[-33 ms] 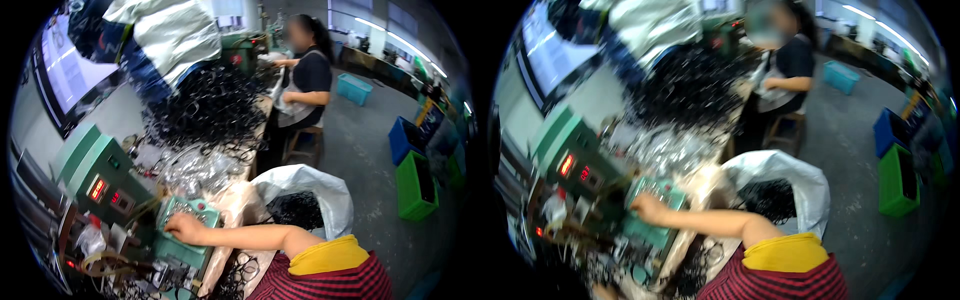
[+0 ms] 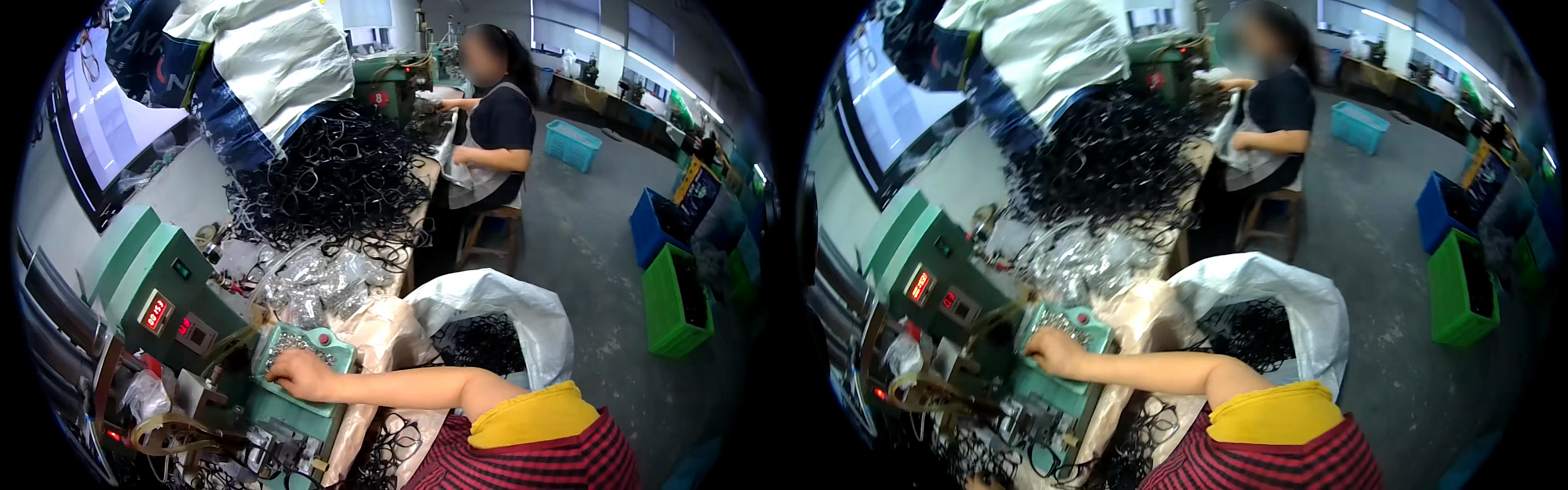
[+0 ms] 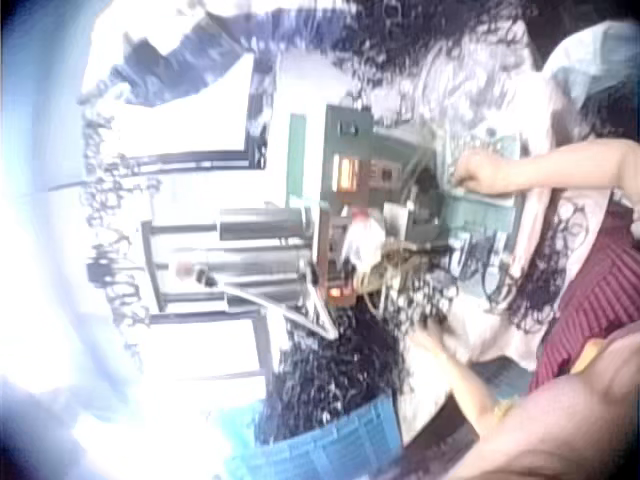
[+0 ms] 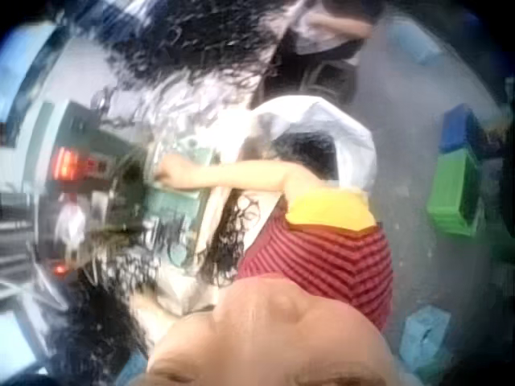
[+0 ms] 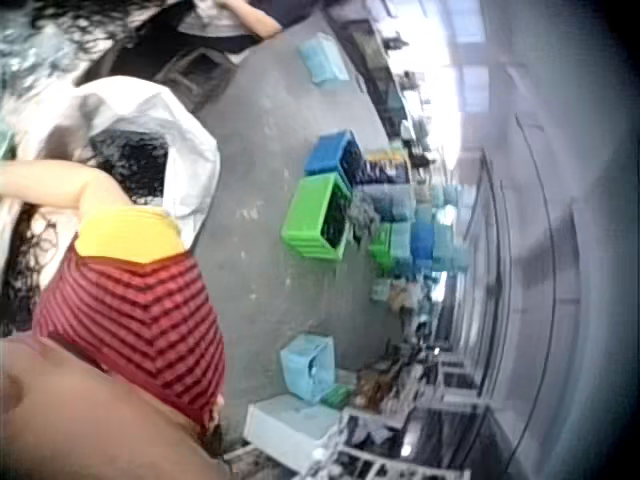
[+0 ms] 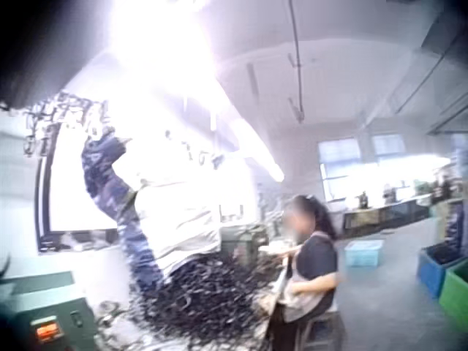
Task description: The person assembles eyeglasses by inserting small metal screws into the hinge area of each frame using a screw-insertion machine. They pick up frames from a pile, position them under the machine, press a button to insert the screw, and place the finished frames onto a growing pile on the table.
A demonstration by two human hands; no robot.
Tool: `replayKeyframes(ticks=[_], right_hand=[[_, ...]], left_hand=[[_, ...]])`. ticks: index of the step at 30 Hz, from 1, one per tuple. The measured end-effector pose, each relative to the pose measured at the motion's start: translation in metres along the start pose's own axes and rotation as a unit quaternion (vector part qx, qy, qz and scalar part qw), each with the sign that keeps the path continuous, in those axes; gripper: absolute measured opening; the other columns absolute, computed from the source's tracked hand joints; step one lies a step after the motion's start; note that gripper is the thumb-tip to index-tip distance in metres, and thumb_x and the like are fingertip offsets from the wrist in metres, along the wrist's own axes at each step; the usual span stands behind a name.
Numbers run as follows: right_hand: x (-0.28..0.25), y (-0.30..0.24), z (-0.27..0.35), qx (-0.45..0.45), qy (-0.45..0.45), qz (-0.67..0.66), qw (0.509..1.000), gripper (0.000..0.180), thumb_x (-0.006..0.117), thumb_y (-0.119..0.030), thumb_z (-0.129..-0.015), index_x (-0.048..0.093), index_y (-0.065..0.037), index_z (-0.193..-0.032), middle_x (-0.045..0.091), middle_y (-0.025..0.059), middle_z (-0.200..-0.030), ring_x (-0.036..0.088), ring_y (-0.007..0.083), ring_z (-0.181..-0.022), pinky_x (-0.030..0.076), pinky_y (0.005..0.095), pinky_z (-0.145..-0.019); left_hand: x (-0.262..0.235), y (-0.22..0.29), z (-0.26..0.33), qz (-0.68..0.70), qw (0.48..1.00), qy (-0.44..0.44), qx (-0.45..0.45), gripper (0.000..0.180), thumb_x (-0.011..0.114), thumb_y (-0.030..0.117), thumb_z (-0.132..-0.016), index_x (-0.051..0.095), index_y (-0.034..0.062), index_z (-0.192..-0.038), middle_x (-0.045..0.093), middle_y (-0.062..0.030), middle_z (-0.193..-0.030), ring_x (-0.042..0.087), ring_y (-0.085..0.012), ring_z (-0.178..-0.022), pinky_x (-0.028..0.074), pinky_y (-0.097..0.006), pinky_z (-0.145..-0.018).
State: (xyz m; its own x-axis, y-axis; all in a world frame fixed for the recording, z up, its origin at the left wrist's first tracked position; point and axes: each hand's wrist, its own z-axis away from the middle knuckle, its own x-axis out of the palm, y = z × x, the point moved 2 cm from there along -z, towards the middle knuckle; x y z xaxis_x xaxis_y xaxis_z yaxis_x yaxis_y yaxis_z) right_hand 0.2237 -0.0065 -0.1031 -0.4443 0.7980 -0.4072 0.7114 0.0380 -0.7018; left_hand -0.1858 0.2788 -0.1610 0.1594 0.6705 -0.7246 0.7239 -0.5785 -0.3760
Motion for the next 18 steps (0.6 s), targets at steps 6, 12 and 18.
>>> replayKeyframes(ticks=[6, 12, 18], right_hand=[[-0.055, -0.013, 0.009, 0.059, 0.008, 0.028, 0.998, 0.012, 0.069, -0.008, -0.075, 0.071, -0.007, -0.087, 0.068, 0.0084, -0.089, 0.062, 0.03, -0.093, 0.05, 0.0409, -0.084], [-0.112, -0.002, 0.046, 0.103, 0.028, -0.002, 0.994, 0.009, 0.067, -0.012, -0.079, 0.069, -0.007, -0.087, 0.07, 0.0087, -0.092, 0.065, 0.029, -0.09, 0.05, 0.0391, -0.085], [-0.079, -0.082, -0.003, 0.032, -0.063, -0.225, 0.972, 0.02, 0.066, -0.012, -0.078, 0.059, -0.003, -0.095, 0.065, 0.0118, -0.088, 0.065, 0.0281, -0.086, 0.051, 0.0383, -0.079]], left_hand=[[-0.055, 0.009, -0.066, 0.416, 0.854, -0.201, -0.238, 0.04, 0.074, 0.016, -0.08, 0.069, -0.0066, -0.112, 0.069, -0.0262, -0.112, 0.066, -0.0374, -0.101, 0.051, -0.043, -0.093], [-0.083, 0.046, -0.044, 0.387, 0.86, -0.098, -0.318, 0.033, 0.068, 0.02, -0.085, 0.066, -0.0025, -0.109, 0.066, -0.0203, -0.102, 0.062, -0.0312, -0.092, 0.049, -0.041, -0.087], [-0.087, 0.061, -0.04, 0.421, 0.819, -0.053, -0.387, 0.027, 0.062, 0.024, -0.091, 0.064, 0.0016, -0.106, 0.062, -0.0144, -0.092, 0.059, -0.0251, -0.084, 0.047, -0.038, -0.082]])
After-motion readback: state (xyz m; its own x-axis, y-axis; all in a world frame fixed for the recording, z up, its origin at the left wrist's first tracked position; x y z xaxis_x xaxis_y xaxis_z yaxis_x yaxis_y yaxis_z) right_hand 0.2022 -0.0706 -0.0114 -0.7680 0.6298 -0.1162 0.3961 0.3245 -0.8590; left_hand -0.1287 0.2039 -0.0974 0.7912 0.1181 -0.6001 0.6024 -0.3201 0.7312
